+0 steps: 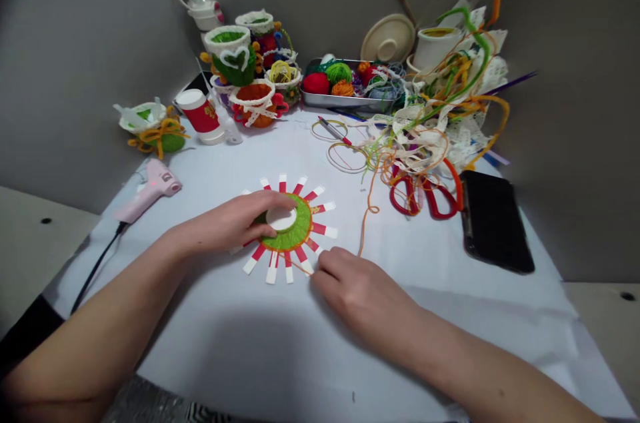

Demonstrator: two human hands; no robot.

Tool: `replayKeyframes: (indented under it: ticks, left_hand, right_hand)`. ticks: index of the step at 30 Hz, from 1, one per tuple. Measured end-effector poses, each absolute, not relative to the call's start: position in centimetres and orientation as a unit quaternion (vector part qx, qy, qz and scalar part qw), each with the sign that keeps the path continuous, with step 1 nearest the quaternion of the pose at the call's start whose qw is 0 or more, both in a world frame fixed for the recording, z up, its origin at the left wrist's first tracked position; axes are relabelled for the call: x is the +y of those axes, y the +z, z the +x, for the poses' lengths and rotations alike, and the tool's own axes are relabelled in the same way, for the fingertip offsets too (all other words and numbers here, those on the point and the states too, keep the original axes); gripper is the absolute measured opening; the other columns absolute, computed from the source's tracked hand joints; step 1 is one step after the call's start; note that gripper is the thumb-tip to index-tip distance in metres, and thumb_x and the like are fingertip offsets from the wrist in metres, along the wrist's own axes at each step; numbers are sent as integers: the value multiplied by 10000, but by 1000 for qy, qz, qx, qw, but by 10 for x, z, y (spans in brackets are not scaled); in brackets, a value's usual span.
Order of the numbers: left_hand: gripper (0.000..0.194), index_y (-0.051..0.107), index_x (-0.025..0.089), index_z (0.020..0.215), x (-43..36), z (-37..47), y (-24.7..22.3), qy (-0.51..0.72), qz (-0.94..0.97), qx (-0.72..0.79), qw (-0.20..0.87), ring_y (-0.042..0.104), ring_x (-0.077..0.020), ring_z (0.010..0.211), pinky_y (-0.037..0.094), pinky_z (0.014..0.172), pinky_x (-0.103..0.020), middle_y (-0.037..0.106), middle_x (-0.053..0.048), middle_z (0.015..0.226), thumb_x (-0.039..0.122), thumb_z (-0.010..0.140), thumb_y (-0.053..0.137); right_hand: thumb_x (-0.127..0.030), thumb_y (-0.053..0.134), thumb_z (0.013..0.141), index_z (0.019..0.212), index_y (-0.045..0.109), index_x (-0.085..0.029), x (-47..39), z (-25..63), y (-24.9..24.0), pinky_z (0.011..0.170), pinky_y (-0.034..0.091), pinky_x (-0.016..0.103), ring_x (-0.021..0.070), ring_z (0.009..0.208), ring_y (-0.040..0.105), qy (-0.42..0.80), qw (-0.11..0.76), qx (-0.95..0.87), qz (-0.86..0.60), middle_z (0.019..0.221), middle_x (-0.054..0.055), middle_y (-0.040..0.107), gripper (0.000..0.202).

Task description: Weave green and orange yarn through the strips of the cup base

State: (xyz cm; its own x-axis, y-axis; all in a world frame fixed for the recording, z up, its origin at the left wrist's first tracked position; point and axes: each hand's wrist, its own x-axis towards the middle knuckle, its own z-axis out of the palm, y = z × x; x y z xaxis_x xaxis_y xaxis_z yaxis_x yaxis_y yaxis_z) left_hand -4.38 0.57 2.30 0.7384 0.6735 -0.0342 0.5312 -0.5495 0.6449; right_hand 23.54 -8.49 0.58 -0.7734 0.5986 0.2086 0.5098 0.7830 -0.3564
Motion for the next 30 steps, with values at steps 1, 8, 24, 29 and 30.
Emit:
replayKeyframes:
  ticks: [1,8,24,29,30]
  left_hand:
    - [450,572,214,1357,6,-44,23,109,873,346,327,639,-262,1260,516,1073,-413,658,-112,1412,60,938,627]
    - [447,589,213,1336,5,-42,27,107,872,345,331,648,-259,1230,514,1057,-405,678,-104,1362,52,923,647]
    - [440,572,212,1320,6,-43,25,113,886,317,318,642,-268,1234,524,1052,-422,670,-114,1377,62,909,611]
    - [376,561,217,1282,1,-39,27,134,893,295,313,601,-276,1303,505,1100,-446,609,-126,1429,129,920,615]
    - [363,561,214,1272,0,-38,26,142,891,300,308,568,-288,1351,491,1124,-456,567,-139,1468,168,922,647]
  right_hand:
    - [-91,416,1065,912,705,-121,-86,235,6,648,462,313,191,750,548,143,150,-933,-293,858,87,625,329]
    - [-88,437,1057,894,692,-131,-88,236,5,652,474,306,189,746,562,161,138,-930,-300,868,88,634,305]
    - [-144,582,1009,937,699,-182,-53,230,-18,715,476,323,194,799,632,156,262,-826,-474,879,48,670,142]
    - [-150,575,1005,921,675,-186,-53,229,-20,716,467,322,192,795,620,166,266,-822,-475,868,40,658,135]
    - [-147,576,1003,919,672,-186,-53,229,-20,714,466,322,192,793,618,168,266,-822,-475,866,39,656,134]
